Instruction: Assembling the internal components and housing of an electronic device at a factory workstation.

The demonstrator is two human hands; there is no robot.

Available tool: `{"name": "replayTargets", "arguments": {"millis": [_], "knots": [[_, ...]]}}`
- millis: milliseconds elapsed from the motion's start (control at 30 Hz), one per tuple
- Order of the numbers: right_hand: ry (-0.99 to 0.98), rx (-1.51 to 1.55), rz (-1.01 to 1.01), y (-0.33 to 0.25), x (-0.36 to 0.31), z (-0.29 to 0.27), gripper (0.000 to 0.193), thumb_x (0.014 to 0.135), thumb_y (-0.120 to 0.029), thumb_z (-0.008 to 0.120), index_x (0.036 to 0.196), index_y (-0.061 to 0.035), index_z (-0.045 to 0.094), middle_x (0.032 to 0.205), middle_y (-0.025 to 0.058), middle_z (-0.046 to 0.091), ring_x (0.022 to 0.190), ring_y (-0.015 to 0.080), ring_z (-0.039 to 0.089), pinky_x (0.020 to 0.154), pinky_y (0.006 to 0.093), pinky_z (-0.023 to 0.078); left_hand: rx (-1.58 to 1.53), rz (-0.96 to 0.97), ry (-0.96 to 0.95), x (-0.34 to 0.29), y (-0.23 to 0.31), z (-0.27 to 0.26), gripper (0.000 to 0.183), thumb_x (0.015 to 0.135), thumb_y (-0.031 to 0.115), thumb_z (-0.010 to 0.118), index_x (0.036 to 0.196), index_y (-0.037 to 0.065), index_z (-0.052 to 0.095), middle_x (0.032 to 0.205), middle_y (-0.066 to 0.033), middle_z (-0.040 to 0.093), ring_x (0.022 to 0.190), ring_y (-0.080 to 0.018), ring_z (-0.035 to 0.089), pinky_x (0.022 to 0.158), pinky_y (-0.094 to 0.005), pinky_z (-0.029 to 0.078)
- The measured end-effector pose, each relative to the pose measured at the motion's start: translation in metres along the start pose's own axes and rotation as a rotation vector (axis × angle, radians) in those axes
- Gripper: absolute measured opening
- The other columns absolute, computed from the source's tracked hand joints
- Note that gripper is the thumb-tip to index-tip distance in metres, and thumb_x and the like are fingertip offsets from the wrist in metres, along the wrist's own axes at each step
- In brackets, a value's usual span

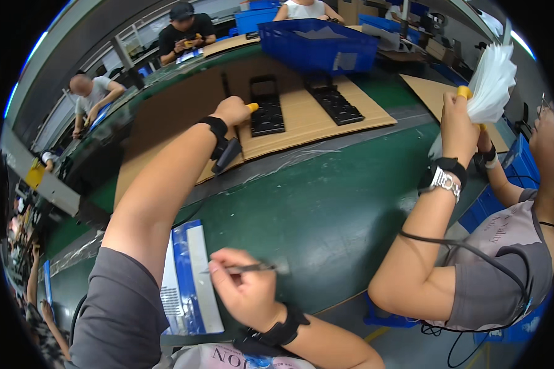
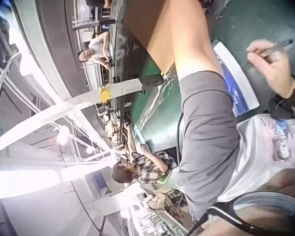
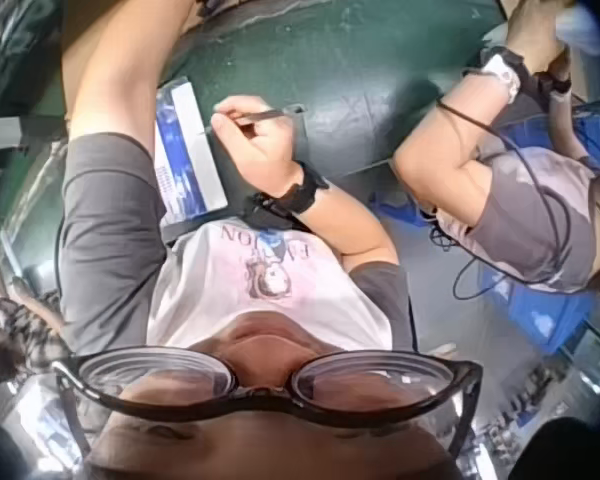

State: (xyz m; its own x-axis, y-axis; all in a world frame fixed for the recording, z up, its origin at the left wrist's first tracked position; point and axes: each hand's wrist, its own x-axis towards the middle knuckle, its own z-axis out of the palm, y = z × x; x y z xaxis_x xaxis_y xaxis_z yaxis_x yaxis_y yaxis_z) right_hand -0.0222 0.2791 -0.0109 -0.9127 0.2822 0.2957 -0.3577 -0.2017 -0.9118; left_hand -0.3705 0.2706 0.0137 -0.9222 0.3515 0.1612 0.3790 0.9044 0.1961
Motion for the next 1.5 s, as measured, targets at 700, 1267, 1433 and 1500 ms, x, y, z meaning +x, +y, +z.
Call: {"name": "replayTargets", "arguments": {"millis": [700,1267,1433,1500], "knots": [[0.018,-0.006,-0.051,0.019,0.008,-0.005,0.01,0.078,-0.006,0.057,0.087,-0.001,0.055,0.067,-0.0026,0.051,0.055,0.001,0.044,0.047,0.0152,0.036,-1.876,-0.453,0.151,-0.318,-0.134,-0.113,0.019,0.079,0.013,0.05,0.093,0.0,0.055,0.085,-0.0098,0.06,0.073,-0.0193,0.06,0.065,-0.0314,0.051],[-0.159,0.017,0.296,-0.019,-0.014,0.035,0.015,0.081,-0.011,0.054,0.089,0.0021,0.055,0.08,0.0081,0.058,0.068,0.0125,0.057,0.053,0.0204,0.045,-2.135,-0.626,0.296,-0.459,-0.131,-0.08,0.033,0.08,0.005,0.043,0.112,0.0,0.046,0.1,-0.01,0.055,0.09,-0.0197,0.054,0.08,-0.033,0.044],[-0.178,-0.152,0.317,0.004,-0.048,0.057,0.012,0.08,-0.005,0.055,0.088,0.0039,0.055,0.079,0.0086,0.057,0.065,0.011,0.056,0.05,0.0192,0.044,-2.038,-0.475,0.556,-0.451,-0.119,-0.095,0.036,0.084,0.007,0.041,0.12,0.0,0.039,0.111,-0.0085,0.051,0.099,-0.0184,0.05,0.086,-0.0301,0.04],[-0.135,-0.188,0.292,0.011,-0.055,0.073,0.012,0.079,-0.004,0.056,0.088,0.0036,0.055,0.077,0.0081,0.057,0.062,0.0097,0.055,0.048,0.0182,0.042,-2.022,-0.465,0.547,-0.452,-0.123,-0.101,0.037,0.084,0.007,0.041,0.12,0.0,0.039,0.109,-0.0083,0.051,0.098,-0.0177,0.051,0.085,-0.0295,0.04]]}}
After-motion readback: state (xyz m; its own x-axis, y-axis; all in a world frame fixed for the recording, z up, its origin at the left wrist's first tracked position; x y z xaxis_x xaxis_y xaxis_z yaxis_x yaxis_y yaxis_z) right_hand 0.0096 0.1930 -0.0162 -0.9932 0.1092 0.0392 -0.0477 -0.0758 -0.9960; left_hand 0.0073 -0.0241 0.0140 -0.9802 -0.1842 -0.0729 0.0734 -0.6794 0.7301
